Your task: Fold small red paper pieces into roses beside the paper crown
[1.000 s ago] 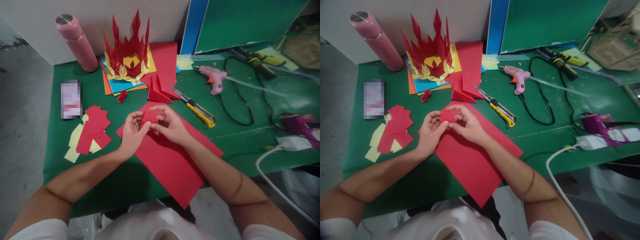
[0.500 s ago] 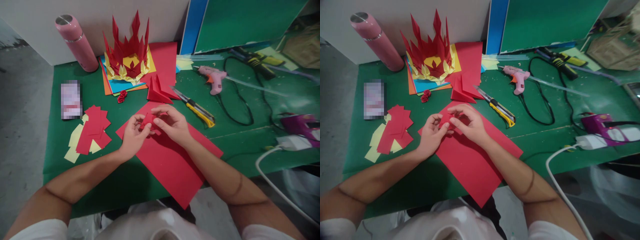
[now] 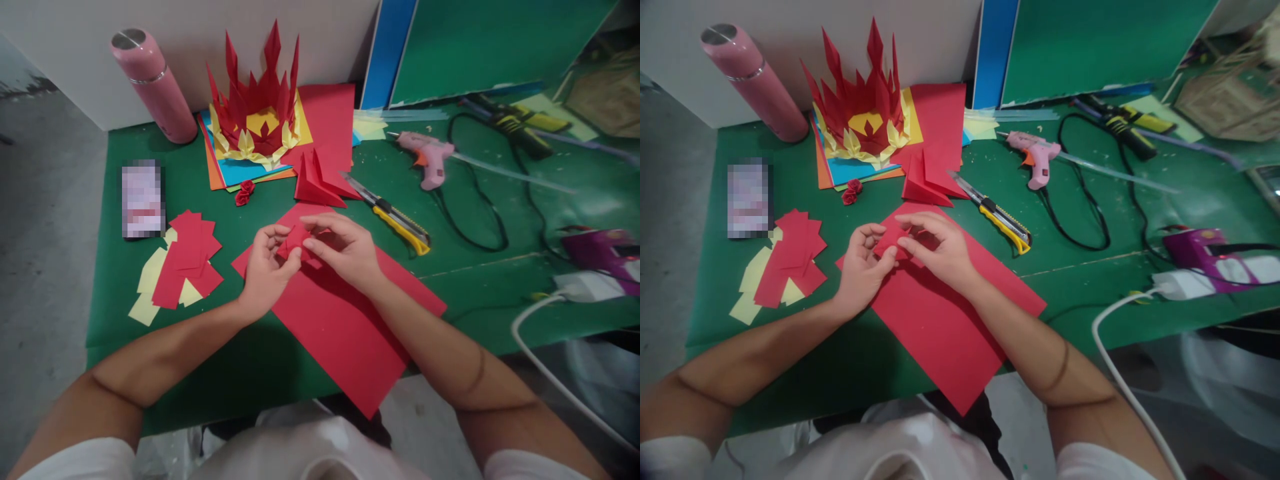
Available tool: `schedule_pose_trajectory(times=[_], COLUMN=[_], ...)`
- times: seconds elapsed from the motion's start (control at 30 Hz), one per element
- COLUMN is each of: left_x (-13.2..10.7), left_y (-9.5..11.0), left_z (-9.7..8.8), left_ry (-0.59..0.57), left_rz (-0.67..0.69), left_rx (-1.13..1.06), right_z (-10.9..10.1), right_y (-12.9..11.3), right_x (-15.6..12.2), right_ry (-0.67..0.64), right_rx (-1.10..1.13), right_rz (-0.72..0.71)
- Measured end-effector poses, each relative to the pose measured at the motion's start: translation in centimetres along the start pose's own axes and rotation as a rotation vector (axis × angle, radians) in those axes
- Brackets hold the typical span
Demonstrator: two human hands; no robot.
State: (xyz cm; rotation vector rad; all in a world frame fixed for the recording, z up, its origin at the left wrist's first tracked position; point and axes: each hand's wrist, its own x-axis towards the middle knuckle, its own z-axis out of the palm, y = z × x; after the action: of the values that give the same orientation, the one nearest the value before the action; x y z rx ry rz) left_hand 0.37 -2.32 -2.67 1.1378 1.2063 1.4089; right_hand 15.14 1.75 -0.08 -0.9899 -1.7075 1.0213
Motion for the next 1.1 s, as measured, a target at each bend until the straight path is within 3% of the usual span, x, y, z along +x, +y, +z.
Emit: schedule_pose_trajectory(times=[0.27, 0.6, 1.1], left_x=[0.0, 0.0, 0.1], left_y=[0.5, 1.0, 1.6], left_z=[0.2, 0.1, 0.3], left_ry=[-0.008, 0.055, 0.035], left_rz=[-0.029, -0.07, -0.047], left_rx=[-0.085, -0.072, -0.169], right_z=[0.0, -0.1, -0.9], right_y=[0.3, 0.3, 0.4], right_x=[0.3, 0.1, 0.6], right_ry=[-0.012, -0.092, -0.05], right_rx=[0.18, 0.156, -0.108], right_rz=[0.082, 0.007, -0.118])
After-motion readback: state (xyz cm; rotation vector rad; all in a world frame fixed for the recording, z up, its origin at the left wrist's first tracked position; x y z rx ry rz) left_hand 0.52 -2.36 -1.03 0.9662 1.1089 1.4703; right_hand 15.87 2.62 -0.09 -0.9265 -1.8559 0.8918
